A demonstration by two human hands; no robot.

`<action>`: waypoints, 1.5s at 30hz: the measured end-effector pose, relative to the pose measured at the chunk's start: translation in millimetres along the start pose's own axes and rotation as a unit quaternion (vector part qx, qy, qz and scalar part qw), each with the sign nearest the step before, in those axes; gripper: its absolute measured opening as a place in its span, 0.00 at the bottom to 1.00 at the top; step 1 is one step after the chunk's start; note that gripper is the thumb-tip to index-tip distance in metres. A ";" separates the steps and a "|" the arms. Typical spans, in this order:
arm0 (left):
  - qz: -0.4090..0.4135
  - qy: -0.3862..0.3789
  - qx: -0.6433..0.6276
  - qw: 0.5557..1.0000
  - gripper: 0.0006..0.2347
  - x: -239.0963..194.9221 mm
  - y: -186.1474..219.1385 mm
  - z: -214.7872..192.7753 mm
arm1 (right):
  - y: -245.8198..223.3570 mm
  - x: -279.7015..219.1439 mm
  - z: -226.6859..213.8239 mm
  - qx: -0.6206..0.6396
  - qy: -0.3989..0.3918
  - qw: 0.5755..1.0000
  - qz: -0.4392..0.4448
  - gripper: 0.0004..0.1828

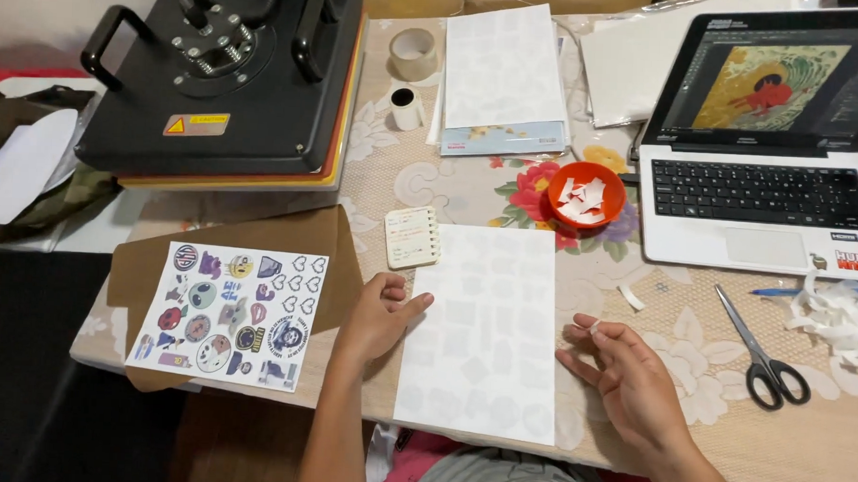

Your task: The person peels small white stickers from a sheet and places them onto a white paper. They then handle a sheet of colorful stickers and a piece of cardboard, moving them around the workspace.

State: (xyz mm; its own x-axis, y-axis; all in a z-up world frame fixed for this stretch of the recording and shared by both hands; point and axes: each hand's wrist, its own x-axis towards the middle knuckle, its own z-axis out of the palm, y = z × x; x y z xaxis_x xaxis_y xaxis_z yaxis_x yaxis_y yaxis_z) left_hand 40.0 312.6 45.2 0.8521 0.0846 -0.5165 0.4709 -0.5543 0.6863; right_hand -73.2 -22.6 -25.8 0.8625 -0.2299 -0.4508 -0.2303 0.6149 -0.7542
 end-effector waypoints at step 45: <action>0.218 -0.030 0.300 0.928 0.28 104.8 68.6 11.2 | 2.4 -5.0 -28.8 -0.096 -0.076 0.992 -0.018 0.07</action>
State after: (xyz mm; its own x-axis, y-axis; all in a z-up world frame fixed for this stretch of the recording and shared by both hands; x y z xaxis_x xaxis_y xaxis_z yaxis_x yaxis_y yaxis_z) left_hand 159.0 274.2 32.4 0.9095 -0.2915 -0.2964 -0.1423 -0.8882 0.4369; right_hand -91.0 -41.7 -39.0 0.9264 -0.1239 -0.3556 -0.2670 0.4499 -0.8523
